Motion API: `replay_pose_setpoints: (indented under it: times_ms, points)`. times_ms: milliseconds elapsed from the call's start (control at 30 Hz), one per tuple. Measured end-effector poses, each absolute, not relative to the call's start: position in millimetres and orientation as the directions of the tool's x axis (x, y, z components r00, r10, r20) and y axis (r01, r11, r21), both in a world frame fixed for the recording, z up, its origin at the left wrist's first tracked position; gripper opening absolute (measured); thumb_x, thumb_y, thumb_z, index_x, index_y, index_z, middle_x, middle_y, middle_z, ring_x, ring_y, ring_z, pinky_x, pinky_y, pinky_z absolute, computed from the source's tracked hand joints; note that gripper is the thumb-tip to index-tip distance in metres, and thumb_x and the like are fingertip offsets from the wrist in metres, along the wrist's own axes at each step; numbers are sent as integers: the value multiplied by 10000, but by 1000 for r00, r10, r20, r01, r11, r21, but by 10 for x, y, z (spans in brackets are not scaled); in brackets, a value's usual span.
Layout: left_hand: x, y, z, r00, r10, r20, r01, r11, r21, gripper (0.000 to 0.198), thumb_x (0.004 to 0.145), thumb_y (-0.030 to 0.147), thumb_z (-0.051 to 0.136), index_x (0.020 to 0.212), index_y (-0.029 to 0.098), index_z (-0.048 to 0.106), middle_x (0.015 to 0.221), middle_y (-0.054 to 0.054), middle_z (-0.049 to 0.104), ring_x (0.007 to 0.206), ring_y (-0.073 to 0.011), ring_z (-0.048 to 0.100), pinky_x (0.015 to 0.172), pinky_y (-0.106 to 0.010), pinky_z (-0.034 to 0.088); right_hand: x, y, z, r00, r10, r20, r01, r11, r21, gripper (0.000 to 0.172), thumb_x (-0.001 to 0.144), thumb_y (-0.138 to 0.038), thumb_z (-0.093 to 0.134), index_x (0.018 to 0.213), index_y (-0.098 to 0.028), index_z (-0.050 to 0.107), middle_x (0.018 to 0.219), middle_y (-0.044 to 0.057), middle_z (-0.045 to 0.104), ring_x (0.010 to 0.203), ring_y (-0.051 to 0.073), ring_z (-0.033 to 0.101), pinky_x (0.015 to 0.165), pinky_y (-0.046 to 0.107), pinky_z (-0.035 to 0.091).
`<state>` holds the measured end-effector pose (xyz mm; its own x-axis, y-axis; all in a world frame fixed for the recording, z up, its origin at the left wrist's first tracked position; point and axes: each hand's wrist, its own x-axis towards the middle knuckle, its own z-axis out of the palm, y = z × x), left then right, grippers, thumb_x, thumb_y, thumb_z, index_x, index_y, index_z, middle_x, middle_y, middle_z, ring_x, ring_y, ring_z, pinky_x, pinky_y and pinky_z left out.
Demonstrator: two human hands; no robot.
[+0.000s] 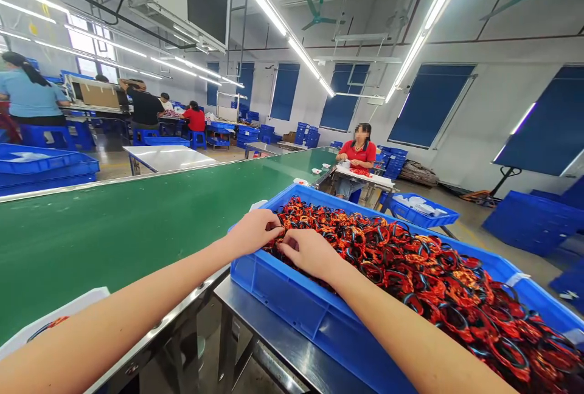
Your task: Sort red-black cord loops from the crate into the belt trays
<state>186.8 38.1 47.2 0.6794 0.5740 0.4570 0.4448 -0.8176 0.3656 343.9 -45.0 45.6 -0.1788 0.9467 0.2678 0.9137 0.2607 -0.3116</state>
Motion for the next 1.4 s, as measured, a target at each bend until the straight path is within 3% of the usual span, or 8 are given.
replay_pose_setpoints:
  times_ms: [133,233,500,700,967,1400]
  points:
    - [1854,352,483,730,512,453,341,-847,408,218,829,309,492,815,193,676,734,-16,672,649,-144,575,621,-253,423,3463,-426,468,14,923,384,885,168,-435,152,850,-341,517,901,-208,572,711,9,664,635,153,599,605,258,418]
    - [1837,350,479,765,449,462,262,-872,414,222,831,296,491,866,191,684,777,-23,680,678,-143,580,641,-248,425,3489,-421,470,18,922,387,863,181,-471,181,848,-323,519,989,-217,560,722,-2,670,631,150,607,609,259,429]
    - [1825,345,473,751,503,428,288,-833,473,212,823,303,489,837,184,664,739,-13,672,648,-137,575,614,-238,421,3517,-394,441,-29,924,381,862,216,-458,160,835,-278,507,935,-223,619,761,8,679,659,141,614,647,257,455]
    - [1789,301,538,774,489,402,302,-843,444,229,840,325,462,807,191,645,720,-1,650,647,-141,564,610,-244,413,3454,-449,487,-3,917,399,887,187,-423,172,823,-288,508,951,-253,617,773,-11,701,689,142,634,648,248,456]
    - [1777,431,492,784,488,384,282,-831,480,286,860,427,435,866,217,629,819,0,667,707,-159,591,647,-250,442,3413,-458,578,9,903,430,916,165,-366,190,789,-337,529,960,-282,590,762,-55,699,701,141,636,608,244,429]
    - [1780,375,501,769,502,396,287,-825,487,296,864,436,432,812,205,609,711,19,620,623,-135,533,587,-240,411,3395,-491,590,20,900,436,923,152,-355,184,773,-308,511,941,-295,584,739,-65,686,688,139,626,593,245,399]
